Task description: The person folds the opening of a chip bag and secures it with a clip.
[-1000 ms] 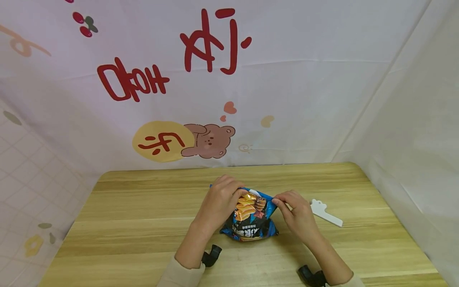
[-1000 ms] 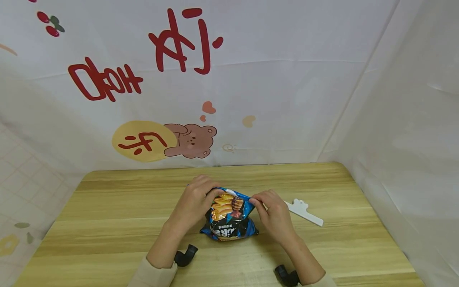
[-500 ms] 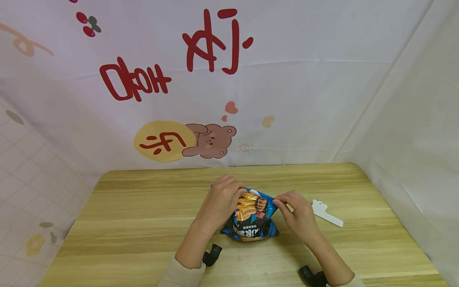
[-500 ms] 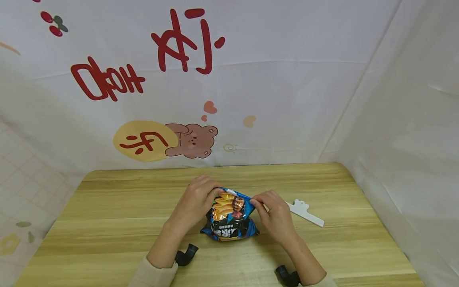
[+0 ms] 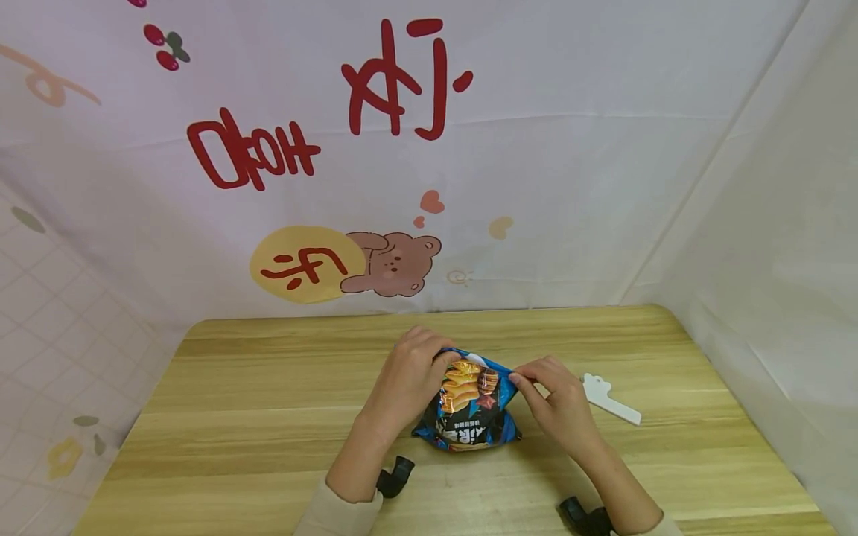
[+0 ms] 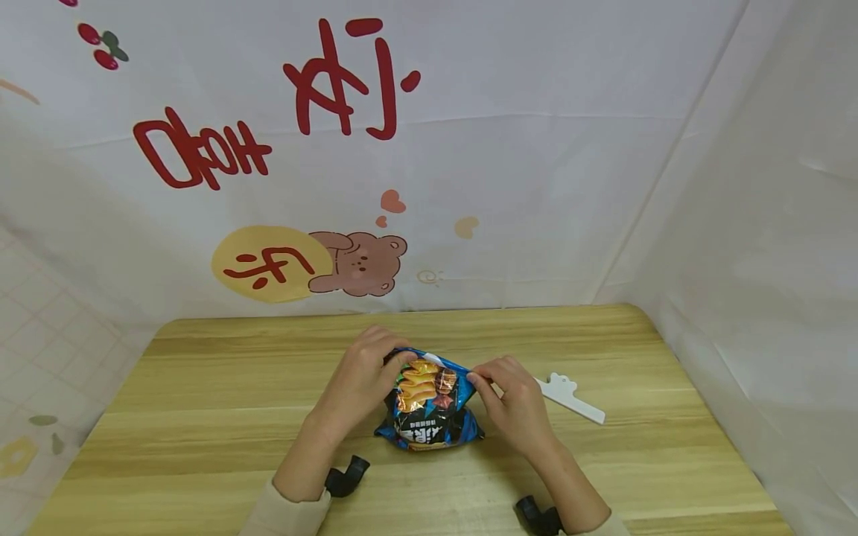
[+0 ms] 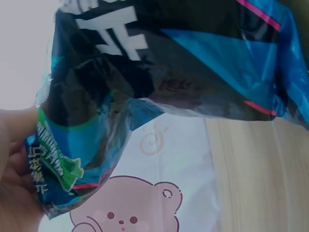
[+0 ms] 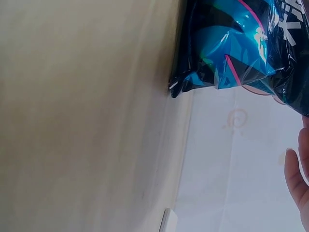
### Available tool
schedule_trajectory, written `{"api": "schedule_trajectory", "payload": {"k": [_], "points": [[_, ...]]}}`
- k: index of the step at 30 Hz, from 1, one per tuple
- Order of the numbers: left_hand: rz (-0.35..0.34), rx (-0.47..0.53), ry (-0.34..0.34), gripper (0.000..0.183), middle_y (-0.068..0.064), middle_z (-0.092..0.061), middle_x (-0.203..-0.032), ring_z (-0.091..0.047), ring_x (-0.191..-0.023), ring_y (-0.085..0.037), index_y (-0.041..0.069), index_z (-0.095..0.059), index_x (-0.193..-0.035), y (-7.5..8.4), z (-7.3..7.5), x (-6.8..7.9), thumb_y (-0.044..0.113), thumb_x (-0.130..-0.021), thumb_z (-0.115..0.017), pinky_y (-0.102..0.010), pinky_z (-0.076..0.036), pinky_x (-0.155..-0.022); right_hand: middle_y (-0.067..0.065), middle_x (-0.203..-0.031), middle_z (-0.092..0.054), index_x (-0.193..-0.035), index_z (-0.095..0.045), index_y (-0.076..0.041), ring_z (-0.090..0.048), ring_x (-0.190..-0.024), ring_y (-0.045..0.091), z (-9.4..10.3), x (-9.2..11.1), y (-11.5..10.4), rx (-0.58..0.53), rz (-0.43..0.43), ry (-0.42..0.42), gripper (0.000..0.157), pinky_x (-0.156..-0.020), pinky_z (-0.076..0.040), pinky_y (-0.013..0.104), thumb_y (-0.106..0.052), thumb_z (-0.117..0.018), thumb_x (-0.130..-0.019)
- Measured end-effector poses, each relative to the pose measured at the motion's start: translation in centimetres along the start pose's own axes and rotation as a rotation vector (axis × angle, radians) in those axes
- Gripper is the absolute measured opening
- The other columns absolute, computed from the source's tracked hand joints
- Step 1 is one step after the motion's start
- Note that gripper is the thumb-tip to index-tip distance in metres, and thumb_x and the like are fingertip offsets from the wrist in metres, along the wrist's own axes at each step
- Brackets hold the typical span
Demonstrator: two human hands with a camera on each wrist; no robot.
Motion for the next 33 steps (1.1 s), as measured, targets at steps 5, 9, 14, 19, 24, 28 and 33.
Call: {"api": "schedule_trajectory", "payload": {"k": [5,9,14,19,24,28,33], "points": [[0.06,0.01,0.002,0.008,0.0,-0.076,-0.1,-0.067,-0.1,-0.02,0.009,-0.08,-0.103,-0.3,0.1,0.0,0.014,-0.097,-0.077,-0.039,-0.055,-0.094,-0.006,-0.085,-0.072,-0.091,-0.077,-0.01,-0.059,-0.079,0.011,0.0,0.1,0.1,-0.002,-0.003,-0.005,0.028,-0.063,-0.046,0.027,0.016,-0.08,-0.081],[0.066,0.027,-0.006,0.008,0.0,-0.075,-0.1,-0.066,-0.1,-0.02,0.01,-0.08,-0.103,-0.4,0.0,0.1,0.015,-0.099,-0.075,-0.039,-0.055,-0.093,-0.006,-0.086,-0.072,-0.091,-0.077,-0.01,-0.059,-0.081,0.009,0.0,0.1,0.1,-0.005,-0.032,-0.022,0.025,-0.063,-0.047,0.027,0.014,-0.08,-0.083],[0.079,0.061,-0.013,0.007,0.001,-0.073,-0.101,-0.064,-0.1,-0.018,0.01,-0.079,-0.103,-0.6,0.1,0.1,0.014,-0.1,-0.074,-0.037,-0.056,-0.091,-0.007,-0.087,-0.071,-0.092,-0.077,-0.011,-0.059,-0.08,0.008,-0.1,0.1,0.3,0.003,-0.062,-0.033,0.023,-0.063,-0.047,0.026,0.011,-0.08,-0.085],[0.058,0.074,-0.019,0.007,0.001,-0.072,-0.099,-0.063,-0.098,-0.018,0.009,-0.078,-0.102,-0.5,0.0,0.0,0.012,-0.1,-0.073,-0.036,-0.057,-0.088,-0.007,-0.086,-0.07,-0.092,-0.077,-0.01,-0.057,-0.077,0.007,0.0,0.1,0.3,-0.009,-0.063,-0.014,0.024,-0.06,-0.047,0.025,0.013,-0.079,-0.084],[0.054,0.082,-0.022,0.006,0.002,-0.072,-0.099,-0.063,-0.098,-0.017,0.008,-0.078,-0.102,-0.5,0.0,0.1,0.012,-0.099,-0.073,-0.034,-0.057,-0.086,-0.008,-0.088,-0.07,-0.095,-0.077,-0.009,-0.06,-0.077,0.007,0.3,0.1,0.2,-0.023,-0.068,-0.026,0.024,-0.063,-0.048,0.016,0.012,-0.08,-0.084],[0.055,0.089,-0.026,0.006,0.002,-0.072,-0.099,-0.062,-0.098,-0.017,0.008,-0.078,-0.101,-0.5,0.0,0.1,0.012,-0.099,-0.074,-0.034,-0.057,-0.085,-0.007,-0.092,-0.072,-0.098,-0.078,-0.009,-0.064,-0.079,0.007,0.9,0.0,0.4,0.019,-0.078,-0.064,0.023,-0.064,-0.051,0.017,0.008,-0.081,-0.084],[0.05,0.09,-0.026,0.006,0.001,-0.072,-0.1,-0.063,-0.099,-0.017,0.008,-0.078,-0.102,-0.6,0.0,0.1,0.011,-0.099,-0.074,-0.034,-0.057,-0.086,-0.005,-0.097,-0.073,-0.103,-0.077,-0.009,-0.066,-0.083,0.01,2.5,0.2,1.4,0.114,-0.087,-0.108,0.023,-0.065,-0.054,0.021,0.004,-0.082,-0.085]]}}
Point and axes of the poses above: each hand's wrist, its own x-axis away from the middle knuckle, its own z-axis out of the back of the hand, y = z × x, the point moved 6 cm from there along -x, towards the middle knuckle
